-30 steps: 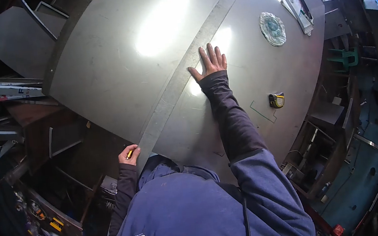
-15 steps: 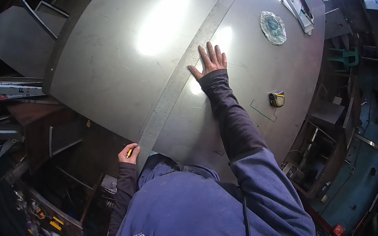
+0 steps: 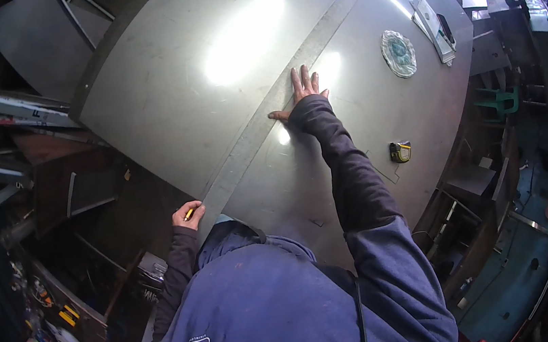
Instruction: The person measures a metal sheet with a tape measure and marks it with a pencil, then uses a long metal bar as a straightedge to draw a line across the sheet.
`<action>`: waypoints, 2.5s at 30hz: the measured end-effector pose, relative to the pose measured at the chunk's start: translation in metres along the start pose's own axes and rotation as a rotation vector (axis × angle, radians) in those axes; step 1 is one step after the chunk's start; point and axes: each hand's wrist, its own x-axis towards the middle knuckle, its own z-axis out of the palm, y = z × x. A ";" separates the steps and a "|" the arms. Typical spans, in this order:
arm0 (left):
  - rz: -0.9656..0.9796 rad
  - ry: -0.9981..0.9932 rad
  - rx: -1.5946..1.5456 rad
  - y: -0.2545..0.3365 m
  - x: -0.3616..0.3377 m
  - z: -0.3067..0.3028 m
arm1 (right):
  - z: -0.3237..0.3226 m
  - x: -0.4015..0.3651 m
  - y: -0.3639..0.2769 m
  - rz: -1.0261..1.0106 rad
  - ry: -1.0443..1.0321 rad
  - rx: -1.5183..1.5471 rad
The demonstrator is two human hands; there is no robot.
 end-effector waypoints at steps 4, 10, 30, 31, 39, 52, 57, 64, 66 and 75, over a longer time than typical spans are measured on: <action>0.125 0.018 0.090 -0.002 0.001 0.000 | 0.011 0.014 -0.007 0.044 -0.096 -0.039; 0.042 0.021 0.121 0.000 0.000 -0.001 | 0.010 0.018 -0.013 0.058 -0.136 -0.088; 0.011 -0.005 0.100 0.003 0.000 -0.002 | 0.012 0.013 -0.009 0.029 -0.067 -0.043; 0.005 -0.007 0.085 0.001 0.000 -0.001 | 0.012 0.013 -0.009 0.029 -0.067 -0.043; 0.021 0.025 0.097 0.003 -0.002 0.000 | 0.016 0.016 -0.006 0.038 -0.073 -0.012; 0.015 0.006 0.080 0.003 0.000 -0.002 | 0.008 0.012 -0.013 0.072 -0.126 0.009; 0.018 0.021 0.049 -0.001 0.000 -0.001 | -0.001 0.007 -0.022 0.115 -0.182 -0.032; 0.057 0.008 0.054 0.006 -0.001 -0.019 | -0.004 0.007 -0.025 0.139 -0.222 -0.051; 0.038 0.090 -0.065 0.010 -0.007 -0.032 | -0.004 0.007 -0.024 0.141 -0.220 -0.047; 0.376 -0.045 0.248 0.087 -0.035 -0.035 | 0.001 0.009 -0.024 0.137 -0.247 -0.048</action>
